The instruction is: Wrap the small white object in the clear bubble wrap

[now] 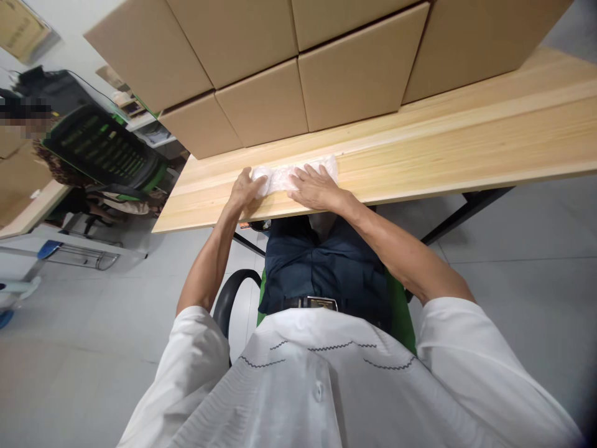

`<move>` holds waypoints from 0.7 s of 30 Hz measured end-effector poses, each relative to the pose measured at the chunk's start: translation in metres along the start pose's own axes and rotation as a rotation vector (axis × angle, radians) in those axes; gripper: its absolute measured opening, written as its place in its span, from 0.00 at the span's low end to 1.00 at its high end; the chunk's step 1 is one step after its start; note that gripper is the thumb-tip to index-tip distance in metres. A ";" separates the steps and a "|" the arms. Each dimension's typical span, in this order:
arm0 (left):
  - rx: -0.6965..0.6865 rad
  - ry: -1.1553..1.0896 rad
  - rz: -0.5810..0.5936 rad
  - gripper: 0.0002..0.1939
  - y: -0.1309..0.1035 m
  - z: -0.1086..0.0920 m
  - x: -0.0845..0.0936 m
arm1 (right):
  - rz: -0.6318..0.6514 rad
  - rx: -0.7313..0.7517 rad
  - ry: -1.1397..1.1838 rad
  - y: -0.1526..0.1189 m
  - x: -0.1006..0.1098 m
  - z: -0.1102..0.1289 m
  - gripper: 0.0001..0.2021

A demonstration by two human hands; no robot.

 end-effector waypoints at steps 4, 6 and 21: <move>0.148 0.074 -0.014 0.44 -0.004 -0.013 -0.001 | -0.005 -0.007 -0.007 -0.002 0.001 0.002 0.40; 0.117 0.151 -0.058 0.41 -0.008 -0.029 -0.001 | -0.015 -0.002 -0.012 -0.002 0.002 0.002 0.39; 0.016 0.400 -0.020 0.33 -0.019 -0.100 -0.026 | -0.047 -0.012 -0.022 -0.003 0.005 0.007 0.38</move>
Point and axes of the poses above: each hand's wrist, its own y-axis towards the middle knuckle, its own x-axis out of the back of the hand, z = x × y, the point moved 7 cm from there along y, towards the middle knuckle, and after that the axes turned 13 degrees about z, right-handed, at the moved point
